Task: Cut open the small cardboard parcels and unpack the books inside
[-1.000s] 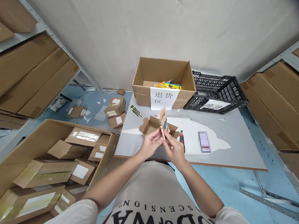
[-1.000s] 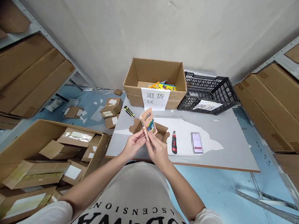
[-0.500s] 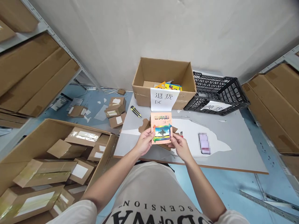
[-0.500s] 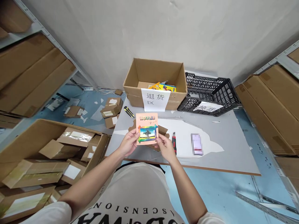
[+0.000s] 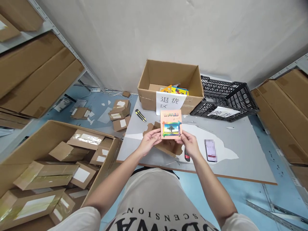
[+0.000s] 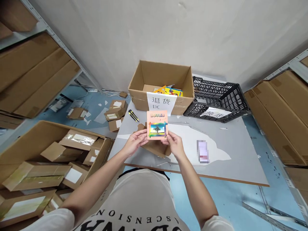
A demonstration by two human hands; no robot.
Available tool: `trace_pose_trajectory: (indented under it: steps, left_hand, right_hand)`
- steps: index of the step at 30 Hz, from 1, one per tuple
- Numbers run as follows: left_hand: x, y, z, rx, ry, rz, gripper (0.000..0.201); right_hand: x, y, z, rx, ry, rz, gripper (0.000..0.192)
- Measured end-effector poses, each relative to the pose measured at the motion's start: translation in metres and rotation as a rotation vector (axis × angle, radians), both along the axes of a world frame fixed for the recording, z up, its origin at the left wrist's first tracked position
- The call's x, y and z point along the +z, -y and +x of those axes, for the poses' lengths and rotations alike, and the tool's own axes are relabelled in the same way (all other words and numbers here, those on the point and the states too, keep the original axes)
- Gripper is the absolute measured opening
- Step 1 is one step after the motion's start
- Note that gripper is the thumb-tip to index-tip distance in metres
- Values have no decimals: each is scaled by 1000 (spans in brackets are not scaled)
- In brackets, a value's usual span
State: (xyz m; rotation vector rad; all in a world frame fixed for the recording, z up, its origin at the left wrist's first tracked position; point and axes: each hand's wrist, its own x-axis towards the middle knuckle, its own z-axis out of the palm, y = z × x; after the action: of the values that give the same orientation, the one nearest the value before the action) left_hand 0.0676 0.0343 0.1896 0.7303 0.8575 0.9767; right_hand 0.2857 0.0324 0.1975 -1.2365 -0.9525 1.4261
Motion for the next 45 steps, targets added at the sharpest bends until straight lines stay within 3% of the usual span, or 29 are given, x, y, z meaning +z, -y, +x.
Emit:
trace_pose_trajectory:
  steps: [6,10,15,21,24,29,33,36,38,42,45]
  left_hand:
    - [-46,-18,-33,240,-371,176,50]
    - [-78,-26,-55,334,-554,220,46]
    - [-108,-26,-70,379,-699,251,40]
    - [-118,-26,-70,314,-621,177,45]
    - [-119,-29,-68,280,-574,150,47]
    - [-125,-32,-72,286,-552,71,51]
    - [-135,-32,-79,284,-411,-84,47]
    - [-146,-30,-81,140,-409,8,37]
    - [-154,-28,-79,8,-436,116,30]
    - [-167,-22,-68,-91,-477,165,24]
    - [-172,-18,-59,-88,-501,163,19]
  right_hand:
    - [9,-130,38,-127,-18,164,33]
    - [13,-200,53,-189,-95,123,17]
    - [8,-237,51,-312,-159,-25,8]
    - [5,-245,49,-338,-115,-33,11]
    - [2,-232,55,-325,-17,4,4]
    - [-31,-163,81,-309,236,101,39]
    - [-88,-60,100,-362,501,91,49]
    - [-140,20,90,-288,553,-12,53]
    - [-168,58,72,-184,502,-96,59]
    - [-193,81,27,66,466,-113,73]
    - [-192,69,8,138,563,-105,49]
